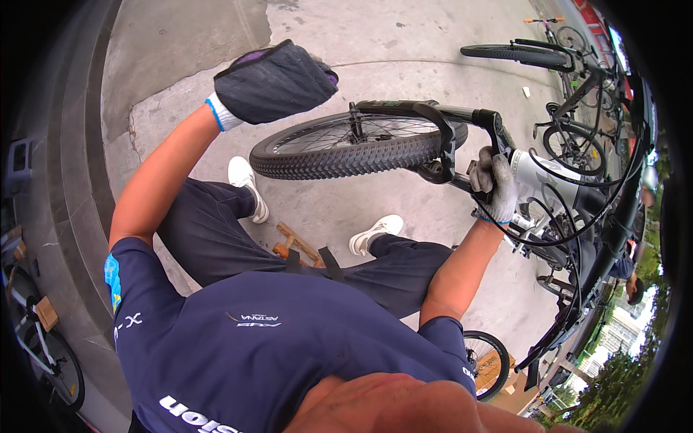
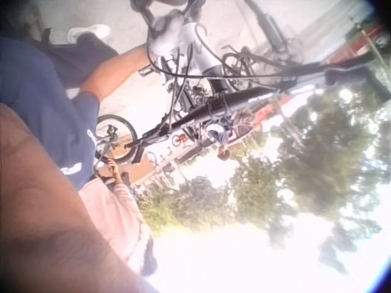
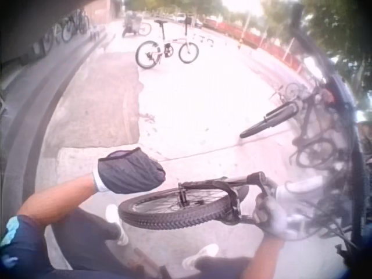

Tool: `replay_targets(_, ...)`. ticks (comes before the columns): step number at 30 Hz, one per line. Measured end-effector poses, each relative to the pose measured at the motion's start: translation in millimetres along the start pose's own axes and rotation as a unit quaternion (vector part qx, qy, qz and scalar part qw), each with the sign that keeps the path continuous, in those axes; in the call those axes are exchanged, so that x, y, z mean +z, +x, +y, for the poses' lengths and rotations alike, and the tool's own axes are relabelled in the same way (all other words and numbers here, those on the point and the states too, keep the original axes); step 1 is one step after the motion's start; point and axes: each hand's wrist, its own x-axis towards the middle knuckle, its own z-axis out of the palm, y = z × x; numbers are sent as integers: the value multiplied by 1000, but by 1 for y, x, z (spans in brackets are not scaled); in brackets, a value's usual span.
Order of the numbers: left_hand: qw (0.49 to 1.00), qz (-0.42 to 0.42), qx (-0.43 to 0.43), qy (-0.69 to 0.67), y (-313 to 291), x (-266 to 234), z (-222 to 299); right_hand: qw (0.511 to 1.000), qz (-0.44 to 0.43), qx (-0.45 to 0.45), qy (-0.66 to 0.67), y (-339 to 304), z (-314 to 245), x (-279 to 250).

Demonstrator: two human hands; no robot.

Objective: The person adjusts the handlebar area of a bicycle using a small tool, then wipes the frame and wheels of a white bicycle with a cloth. The person also rotates the front wheel and inspects the drivetrain while handling the bike in a workshop setting.

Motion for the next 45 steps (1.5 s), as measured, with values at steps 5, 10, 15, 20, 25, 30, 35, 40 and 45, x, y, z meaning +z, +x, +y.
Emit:
replay_targets(5, 844, -9, 247, 476, 91, 162, -26, 1000, 19, 15, -5, -6, -2, -1)
replay_targets(10, 973, -150, -83, -153, 110, 260, -130, 1000, -18, 16, -13, -8, -2, -4)
replay_targets(15, 880, -75, -44, -467, 98, 275, -167, 1000, 5, 18, -1, -11, -1, -9)
replay_targets(20, 970, -111, -52, -208, 76, 182, -57, 999, 45, 13, 6, -13, 0, -10)
replay_targets(25, 942, -120, -50, -310, 85, 101, 56, 999, 39, 17, 2, -17, -2, -6)
replay_targets(30, 890, -174, -99, -409, 43, 68, 46, 998, 58, 4, -29, -19, -4, -4)
replay_targets(35, 921, -248, -167, -250, -46, 33, -23, 998, 50, 4, -24, -20, -8, -8)
replay_targets(40, 917, -291, -261, -76, -84, 67, -98, 997, 70, -5, -44, -25, -13, -14)
replay_targets(45, 897, -194, -396, -8, -76, 157, -175, 997, 34, -37, -57, -34, -5, -13)
